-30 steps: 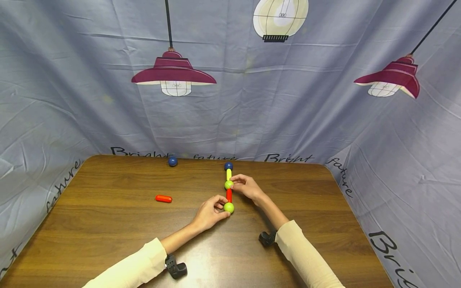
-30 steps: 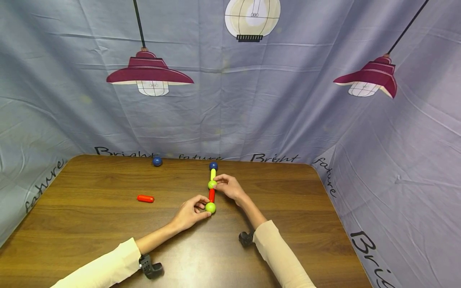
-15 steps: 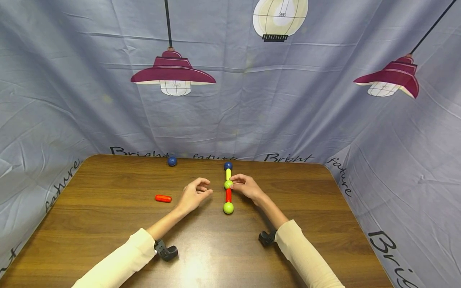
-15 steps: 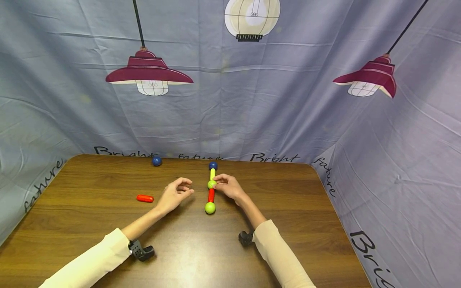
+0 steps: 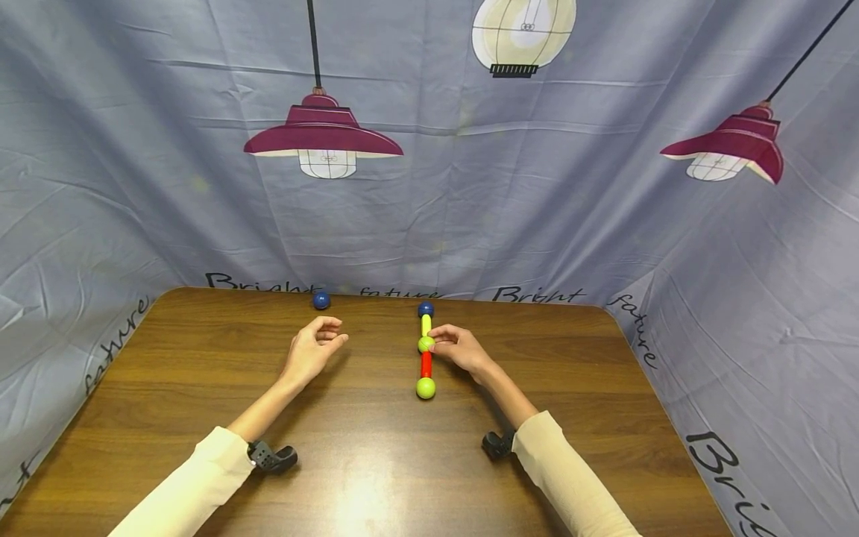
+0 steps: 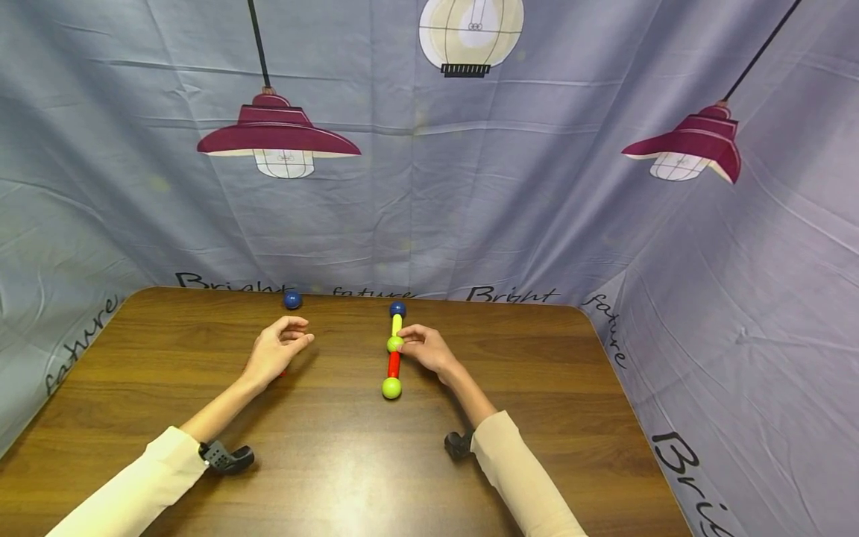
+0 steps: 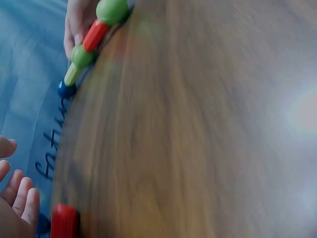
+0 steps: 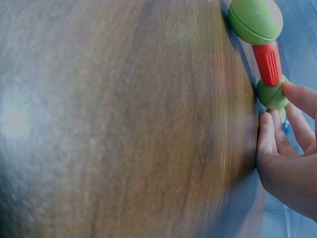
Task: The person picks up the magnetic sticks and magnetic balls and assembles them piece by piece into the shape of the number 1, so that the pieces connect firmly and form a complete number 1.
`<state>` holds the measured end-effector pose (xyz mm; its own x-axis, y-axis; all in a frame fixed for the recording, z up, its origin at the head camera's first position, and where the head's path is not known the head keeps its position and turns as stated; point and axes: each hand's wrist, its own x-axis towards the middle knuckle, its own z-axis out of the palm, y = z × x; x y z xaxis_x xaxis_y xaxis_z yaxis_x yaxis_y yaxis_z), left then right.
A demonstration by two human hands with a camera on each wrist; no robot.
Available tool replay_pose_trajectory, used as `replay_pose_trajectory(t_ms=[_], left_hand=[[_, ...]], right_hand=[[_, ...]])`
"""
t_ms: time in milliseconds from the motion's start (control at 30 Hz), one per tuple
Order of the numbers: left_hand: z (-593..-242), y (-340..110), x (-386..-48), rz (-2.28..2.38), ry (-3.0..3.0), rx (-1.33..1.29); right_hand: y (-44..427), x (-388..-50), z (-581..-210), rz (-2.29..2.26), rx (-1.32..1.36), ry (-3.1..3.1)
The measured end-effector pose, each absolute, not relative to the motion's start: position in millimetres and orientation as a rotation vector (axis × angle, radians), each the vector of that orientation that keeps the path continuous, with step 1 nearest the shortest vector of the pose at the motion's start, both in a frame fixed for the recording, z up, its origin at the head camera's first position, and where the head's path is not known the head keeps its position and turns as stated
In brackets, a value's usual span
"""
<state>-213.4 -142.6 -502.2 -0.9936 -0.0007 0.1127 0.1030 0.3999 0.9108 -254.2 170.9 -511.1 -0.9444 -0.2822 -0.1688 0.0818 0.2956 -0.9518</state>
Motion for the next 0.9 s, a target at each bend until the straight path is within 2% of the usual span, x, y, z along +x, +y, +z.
replay_pose_trajectory(t_ms=[400, 667, 900], left_hand=[[-506.1, -195.5, -200.8, -1.502, -2.618, -0.121], [-510.6, -221.2, -195.8, -1.4, -2.772, -0.367], [-512.3, -223.8, -193.5, -1.251, -2.851, -0.571]], right_hand=[[170.4, -255.4, -514.4, -1.691, -0.169, 2.27], [170.8, -255.5, -514.4, -1.695, -0.18, 2.268], [170.5, -253.4, -510.7, -1.714, -0.217, 2.248]])
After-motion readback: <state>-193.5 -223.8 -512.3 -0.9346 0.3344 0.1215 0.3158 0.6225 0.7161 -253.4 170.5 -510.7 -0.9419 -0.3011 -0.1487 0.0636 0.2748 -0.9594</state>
